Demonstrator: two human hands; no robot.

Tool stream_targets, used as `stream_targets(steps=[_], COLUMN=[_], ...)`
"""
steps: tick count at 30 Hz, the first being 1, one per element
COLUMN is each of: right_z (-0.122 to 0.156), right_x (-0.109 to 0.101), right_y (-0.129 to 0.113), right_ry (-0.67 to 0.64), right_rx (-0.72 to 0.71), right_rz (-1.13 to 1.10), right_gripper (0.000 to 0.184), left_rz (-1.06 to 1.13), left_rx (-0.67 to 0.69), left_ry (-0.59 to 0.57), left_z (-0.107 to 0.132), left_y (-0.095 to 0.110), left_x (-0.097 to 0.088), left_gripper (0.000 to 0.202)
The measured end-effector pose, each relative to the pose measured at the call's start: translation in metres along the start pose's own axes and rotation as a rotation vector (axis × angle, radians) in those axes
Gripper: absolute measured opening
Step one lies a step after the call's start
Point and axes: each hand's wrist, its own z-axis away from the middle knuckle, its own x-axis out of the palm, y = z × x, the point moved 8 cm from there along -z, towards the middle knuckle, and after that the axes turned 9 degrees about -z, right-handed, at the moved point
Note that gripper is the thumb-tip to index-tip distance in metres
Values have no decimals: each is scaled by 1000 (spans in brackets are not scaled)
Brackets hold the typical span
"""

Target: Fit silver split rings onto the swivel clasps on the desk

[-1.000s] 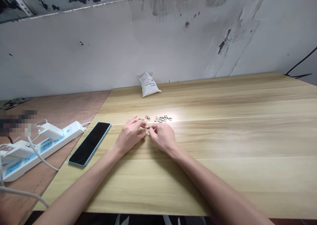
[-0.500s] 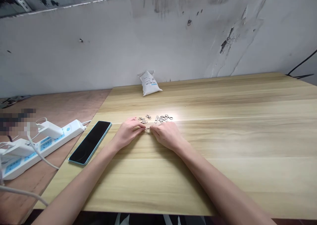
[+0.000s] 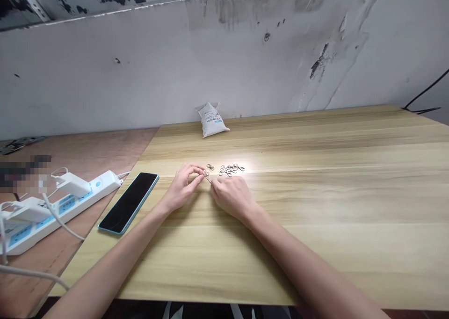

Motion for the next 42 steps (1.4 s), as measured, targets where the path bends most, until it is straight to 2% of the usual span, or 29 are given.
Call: stream_targets(steps=[3,7,12,15,19,24,28,31,33,36,38,42], right_z=[-1,-2,-2,-1,-1,-1,-1,-1,-2,0,1,4], right_x=[1,-5,0,5,9,1,-4,-8,-13,-17,-15,-9], right_y=[1,14,16,16,12,8,11,16,18,14,9,-3], right_ry=[1,47,-103,-158,-191,-201,-187,-128,-50,26,20,-58], right_rx=[44,110,165,216,190,110,118,133,90,16,-16,-76], right_rz=[-155,-569,-1077,-1218,-1280,-1247,-1156,-1002,-766,-360,-195,6], right_gripper=[28,33,37,41,37,38,39,37,33,27,26,28], left_rz=[139,247,292,315,447,702,715,434,181,-77,-180,-282], left_rx=[-12,8,39,45,25,-39,-48,20,140,346,424,487], left_ry=[10,-5,-19,-42,-108,-188,-197,-109,-37,26,45,27], left_z=[0,0,1,2,3,3,2,1,2,6,8,10], left_y=[2,8,13,15,14,9,9,12,19,32,34,36], left_x=[-2,-4,-5,-6,-1,16,18,5,-4,-6,-4,2], left_gripper=[9,10,10,12,15,22,25,18,12,12,11,8])
